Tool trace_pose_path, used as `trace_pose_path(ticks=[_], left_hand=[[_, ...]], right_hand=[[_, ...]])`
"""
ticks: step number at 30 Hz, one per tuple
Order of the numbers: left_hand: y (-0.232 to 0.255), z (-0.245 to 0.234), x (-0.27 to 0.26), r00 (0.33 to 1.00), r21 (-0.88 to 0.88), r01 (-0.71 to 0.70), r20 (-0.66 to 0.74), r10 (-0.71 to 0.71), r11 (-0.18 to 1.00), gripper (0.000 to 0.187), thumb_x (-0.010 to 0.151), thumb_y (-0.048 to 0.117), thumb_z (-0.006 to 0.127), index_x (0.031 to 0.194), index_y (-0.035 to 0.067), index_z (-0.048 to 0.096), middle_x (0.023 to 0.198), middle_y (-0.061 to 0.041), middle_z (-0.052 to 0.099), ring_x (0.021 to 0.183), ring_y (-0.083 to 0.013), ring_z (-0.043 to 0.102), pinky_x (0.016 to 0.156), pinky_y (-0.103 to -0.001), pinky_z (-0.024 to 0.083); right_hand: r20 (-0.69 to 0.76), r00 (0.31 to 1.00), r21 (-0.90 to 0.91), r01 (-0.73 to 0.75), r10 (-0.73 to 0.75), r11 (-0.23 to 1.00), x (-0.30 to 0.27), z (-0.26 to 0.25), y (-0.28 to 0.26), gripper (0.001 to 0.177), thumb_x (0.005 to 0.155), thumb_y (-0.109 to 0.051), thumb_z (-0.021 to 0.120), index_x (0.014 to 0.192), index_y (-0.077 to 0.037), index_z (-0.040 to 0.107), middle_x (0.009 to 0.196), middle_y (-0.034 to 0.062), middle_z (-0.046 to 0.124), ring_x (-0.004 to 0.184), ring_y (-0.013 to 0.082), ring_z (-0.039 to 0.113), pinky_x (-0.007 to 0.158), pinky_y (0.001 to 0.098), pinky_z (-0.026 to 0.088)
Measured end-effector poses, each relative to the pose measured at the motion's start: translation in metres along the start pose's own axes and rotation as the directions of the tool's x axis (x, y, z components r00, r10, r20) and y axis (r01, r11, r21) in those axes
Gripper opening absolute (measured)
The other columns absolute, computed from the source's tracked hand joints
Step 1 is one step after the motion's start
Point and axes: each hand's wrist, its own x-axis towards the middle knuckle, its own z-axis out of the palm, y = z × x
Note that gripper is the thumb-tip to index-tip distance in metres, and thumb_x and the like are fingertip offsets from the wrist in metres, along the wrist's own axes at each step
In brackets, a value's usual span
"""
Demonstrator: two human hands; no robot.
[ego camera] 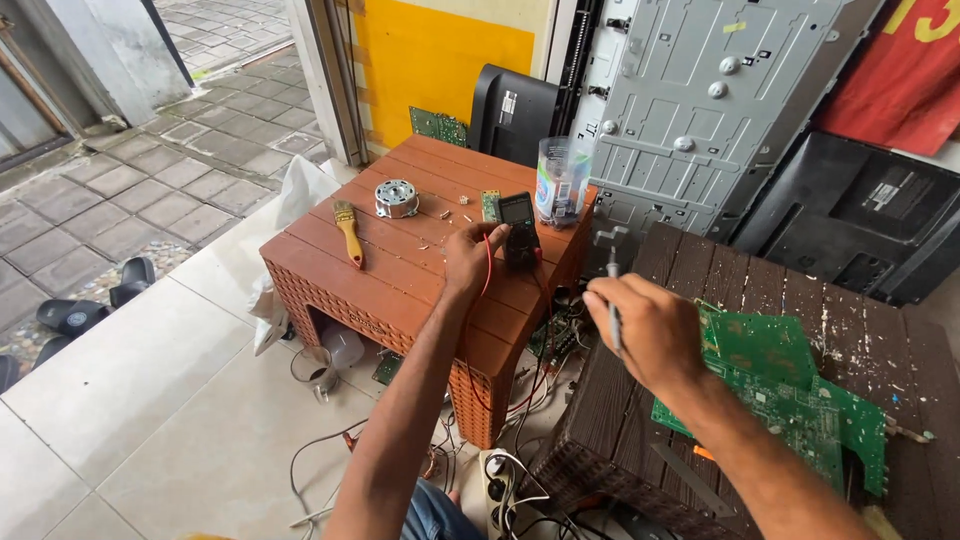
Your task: The person sits on the floor and uses a multimeter to test points on a green circuit board. They hold the multimeter probes against various components on the board while checking the readings on the device's screen.
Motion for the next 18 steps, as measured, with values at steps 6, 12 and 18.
trace_pose_path(ticks=[6, 12, 18], left_hand=[[0.002, -0.006, -0.009, 1.000, -0.205, 0.027, 0.019, -0.024, 0.978, 0.035, 0.083, 0.024, 0.084, 0.105, -0.002, 0.077, 0.075, -0.012, 0.074, 0.057, -0.0186, 0.072, 0.057, -0.029, 0.058], [0.011, -0.010, -0.011, 0.997, -0.091, 0.008, 0.071, -0.002, 0.996, 0.037, 0.088, 0.035, 0.082, 0.109, 0.005, 0.081, 0.094, -0.017, 0.079, 0.087, -0.0310, 0.076, 0.078, -0.039, 0.058], [0.021, -0.013, -0.019, 0.996, -0.053, -0.016, 0.086, 0.020, 0.998, 0.033, 0.088, 0.036, 0.079, 0.108, 0.009, 0.082, 0.096, -0.016, 0.079, 0.094, -0.0321, 0.075, 0.080, -0.041, 0.057]], right_hand=[[0.004, 1.000, -0.021, -0.026, 0.027, 0.999, 0.047, 0.080, -0.009, 0.018, 0.101, -0.031, 0.062, 0.101, -0.019, 0.075, 0.079, 0.0071, 0.071, 0.068, 0.0276, 0.075, 0.054, 0.0395, 0.059], [-0.059, 0.997, -0.112, -0.054, 0.048, 0.992, 0.081, 0.133, -0.001, 0.015, 0.098, -0.031, 0.065, 0.101, -0.019, 0.074, 0.077, 0.0039, 0.067, 0.071, 0.0278, 0.074, 0.055, 0.0402, 0.059], [-0.129, 0.991, -0.253, -0.078, 0.046, 0.964, 0.083, 0.156, -0.008, 0.013, 0.094, -0.032, 0.066, 0.092, -0.020, 0.069, 0.077, 0.0031, 0.063, 0.070, 0.0268, 0.074, 0.057, 0.0402, 0.059]])
